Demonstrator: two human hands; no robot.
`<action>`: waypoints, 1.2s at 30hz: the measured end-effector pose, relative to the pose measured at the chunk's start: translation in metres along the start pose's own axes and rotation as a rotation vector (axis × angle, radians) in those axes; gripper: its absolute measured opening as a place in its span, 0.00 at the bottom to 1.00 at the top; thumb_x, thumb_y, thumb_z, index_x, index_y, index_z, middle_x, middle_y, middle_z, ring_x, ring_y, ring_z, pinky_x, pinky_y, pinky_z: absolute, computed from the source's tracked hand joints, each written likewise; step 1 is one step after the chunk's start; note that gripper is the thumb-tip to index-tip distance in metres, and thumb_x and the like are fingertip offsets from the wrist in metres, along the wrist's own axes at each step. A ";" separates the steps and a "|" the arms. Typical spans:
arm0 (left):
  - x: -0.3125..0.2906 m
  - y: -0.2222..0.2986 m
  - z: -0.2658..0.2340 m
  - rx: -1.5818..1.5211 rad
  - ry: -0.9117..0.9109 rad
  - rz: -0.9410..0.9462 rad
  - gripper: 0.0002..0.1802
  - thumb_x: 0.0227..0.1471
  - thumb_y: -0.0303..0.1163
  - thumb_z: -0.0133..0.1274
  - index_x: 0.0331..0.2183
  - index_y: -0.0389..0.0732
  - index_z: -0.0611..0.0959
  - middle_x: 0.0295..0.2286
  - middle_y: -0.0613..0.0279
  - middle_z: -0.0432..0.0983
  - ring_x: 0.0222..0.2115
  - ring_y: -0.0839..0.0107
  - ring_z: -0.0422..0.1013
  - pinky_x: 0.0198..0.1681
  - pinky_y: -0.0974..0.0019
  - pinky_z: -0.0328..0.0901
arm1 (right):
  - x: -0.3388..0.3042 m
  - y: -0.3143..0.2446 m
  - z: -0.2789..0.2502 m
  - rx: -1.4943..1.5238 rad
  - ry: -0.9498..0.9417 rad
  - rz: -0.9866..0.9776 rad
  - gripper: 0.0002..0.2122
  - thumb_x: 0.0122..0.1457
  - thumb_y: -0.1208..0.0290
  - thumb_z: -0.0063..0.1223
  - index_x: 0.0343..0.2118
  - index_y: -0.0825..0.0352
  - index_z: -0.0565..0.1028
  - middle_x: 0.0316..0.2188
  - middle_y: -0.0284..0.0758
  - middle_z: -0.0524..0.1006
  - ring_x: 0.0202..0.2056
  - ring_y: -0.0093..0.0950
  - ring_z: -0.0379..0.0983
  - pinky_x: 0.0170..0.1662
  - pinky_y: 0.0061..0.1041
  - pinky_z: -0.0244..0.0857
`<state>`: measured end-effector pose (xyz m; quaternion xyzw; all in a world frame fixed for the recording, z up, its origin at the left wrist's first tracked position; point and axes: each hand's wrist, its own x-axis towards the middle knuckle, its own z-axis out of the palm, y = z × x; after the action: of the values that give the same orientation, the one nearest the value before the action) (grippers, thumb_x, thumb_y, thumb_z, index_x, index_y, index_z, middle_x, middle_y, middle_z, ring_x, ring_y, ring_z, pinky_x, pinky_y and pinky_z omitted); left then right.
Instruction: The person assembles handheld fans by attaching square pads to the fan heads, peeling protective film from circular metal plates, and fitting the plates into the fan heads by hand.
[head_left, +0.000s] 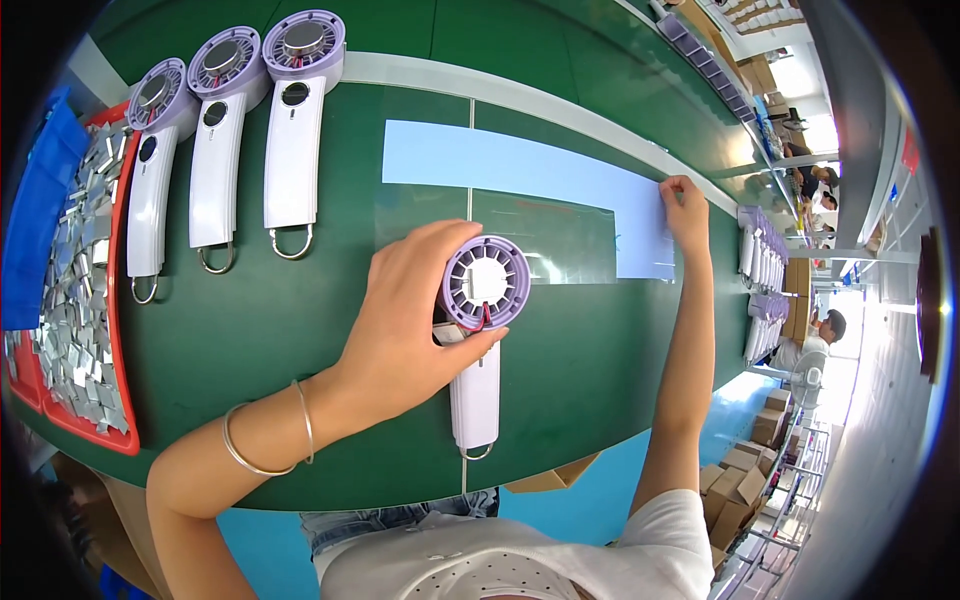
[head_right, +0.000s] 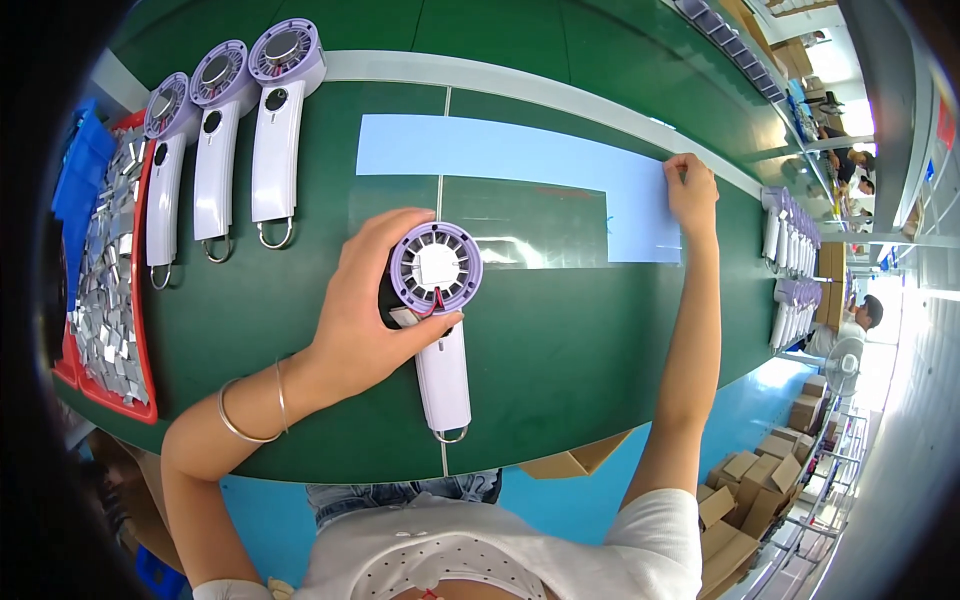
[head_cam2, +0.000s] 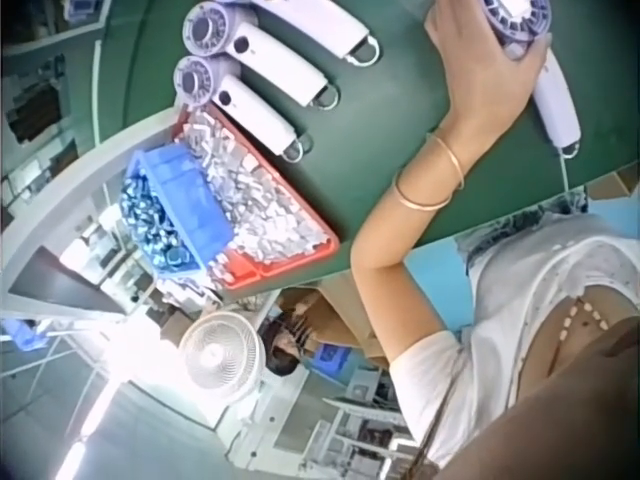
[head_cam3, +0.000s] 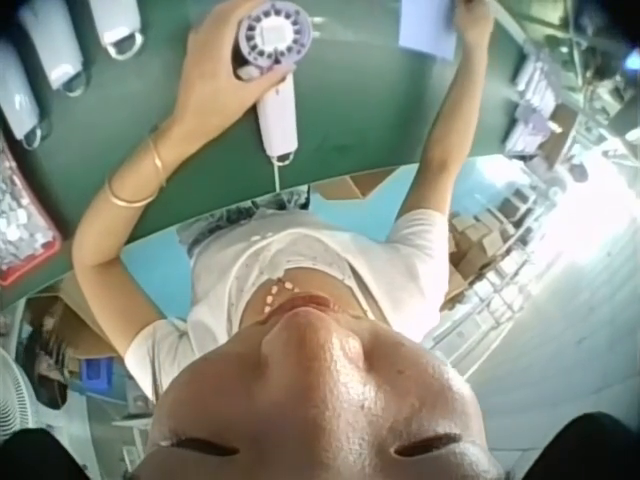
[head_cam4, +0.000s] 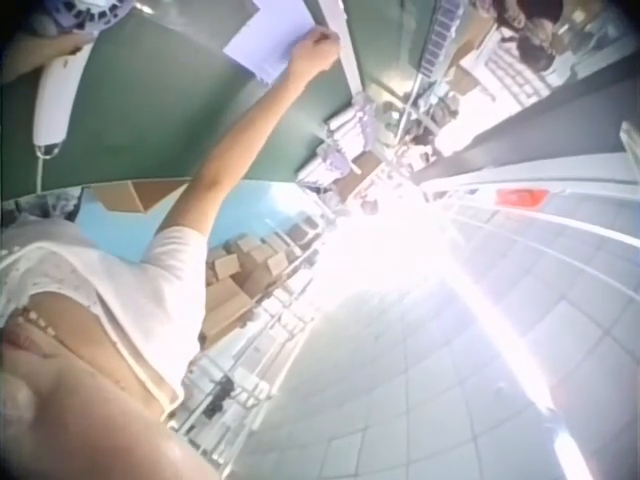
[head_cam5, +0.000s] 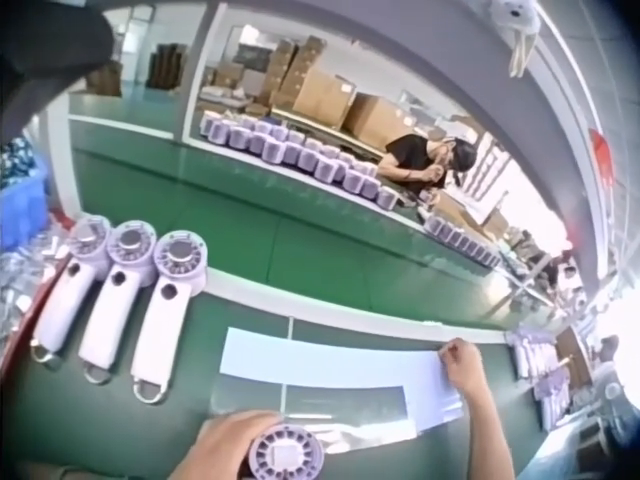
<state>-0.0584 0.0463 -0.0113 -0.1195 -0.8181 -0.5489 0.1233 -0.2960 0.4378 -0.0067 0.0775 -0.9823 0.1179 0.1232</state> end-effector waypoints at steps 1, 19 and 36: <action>0.000 0.000 0.001 -0.005 0.001 0.005 0.44 0.36 0.27 0.70 0.56 0.40 0.68 0.53 0.52 0.67 0.52 0.52 0.65 0.56 0.55 0.61 | -0.003 -0.001 0.001 -0.001 0.036 -0.019 0.06 0.58 0.71 0.55 0.35 0.66 0.78 0.32 0.37 0.81 0.36 0.33 0.76 0.41 0.29 0.66; 0.000 0.000 -0.001 0.004 -0.006 0.009 0.42 0.38 0.29 0.70 0.55 0.38 0.69 0.52 0.51 0.68 0.52 0.53 0.65 0.58 0.53 0.54 | -0.035 -0.046 -0.008 0.290 0.213 0.008 0.11 0.54 0.76 0.60 0.39 0.68 0.72 0.32 0.34 0.80 0.41 0.23 0.76 0.48 0.24 0.65; -0.003 -0.002 0.000 -0.035 0.041 0.022 0.41 0.39 0.30 0.69 0.55 0.38 0.68 0.51 0.50 0.67 0.51 0.52 0.65 0.56 0.51 0.55 | -0.126 -0.254 -0.043 1.213 -0.520 -0.059 0.16 0.50 0.85 0.62 0.40 0.68 0.70 0.29 0.31 0.79 0.50 0.28 0.71 0.56 0.30 0.60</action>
<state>-0.0566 0.0457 -0.0142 -0.1194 -0.8043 -0.5640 0.1442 -0.1199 0.2196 0.0549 0.1860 -0.7368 0.6245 -0.1805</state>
